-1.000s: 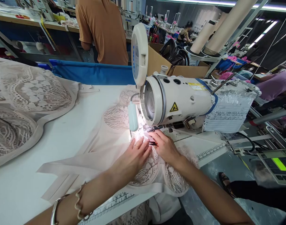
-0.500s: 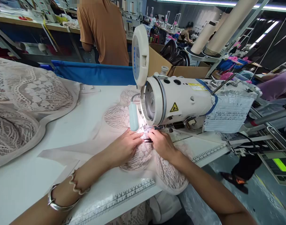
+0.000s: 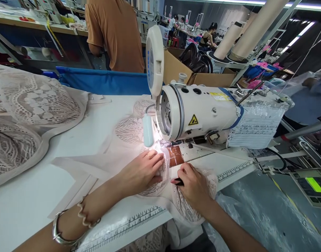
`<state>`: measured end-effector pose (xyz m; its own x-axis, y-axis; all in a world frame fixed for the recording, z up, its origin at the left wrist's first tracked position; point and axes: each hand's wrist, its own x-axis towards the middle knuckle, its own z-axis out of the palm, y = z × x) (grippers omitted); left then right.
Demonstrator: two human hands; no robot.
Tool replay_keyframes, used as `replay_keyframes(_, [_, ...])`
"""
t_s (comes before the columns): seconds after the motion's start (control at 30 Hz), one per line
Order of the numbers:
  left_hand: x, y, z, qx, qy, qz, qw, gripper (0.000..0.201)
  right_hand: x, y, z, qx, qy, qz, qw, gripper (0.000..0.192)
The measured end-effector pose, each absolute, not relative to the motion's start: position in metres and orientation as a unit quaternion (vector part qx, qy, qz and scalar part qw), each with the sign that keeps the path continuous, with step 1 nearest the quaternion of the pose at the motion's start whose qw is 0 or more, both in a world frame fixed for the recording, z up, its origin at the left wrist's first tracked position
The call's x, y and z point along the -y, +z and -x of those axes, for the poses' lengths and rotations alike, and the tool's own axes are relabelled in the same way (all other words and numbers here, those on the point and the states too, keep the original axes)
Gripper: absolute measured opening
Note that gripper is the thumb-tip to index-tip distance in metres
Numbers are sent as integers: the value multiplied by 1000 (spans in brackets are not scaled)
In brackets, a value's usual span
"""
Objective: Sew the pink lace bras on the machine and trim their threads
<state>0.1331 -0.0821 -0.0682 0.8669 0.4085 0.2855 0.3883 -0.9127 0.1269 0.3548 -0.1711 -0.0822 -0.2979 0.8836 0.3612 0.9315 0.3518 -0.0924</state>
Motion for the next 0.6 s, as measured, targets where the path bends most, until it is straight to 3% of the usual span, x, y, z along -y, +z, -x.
replay_keyframes(0.1, [81,-70,-135,-188,177,-966,12,23,157,-83,-365,849,-53,495,178,37])
replay_keyframes(0.23, [78,-72,-136,-168,219,-960,50,27,130,-68,-375,839,-5,537,86,16])
replay_keyframes(0.3, [77,-70,-135,-172,228,-956,69,25,119,-58,-375,828,36,558,24,52])
replay_keyframes(0.37, [76,-69,-134,-174,229,-954,79,25,112,-49,-372,831,68,552,-28,77])
replay_keyframes(0.6, [77,-70,-132,-194,222,-953,72,29,99,-44,-360,830,62,547,-85,78])
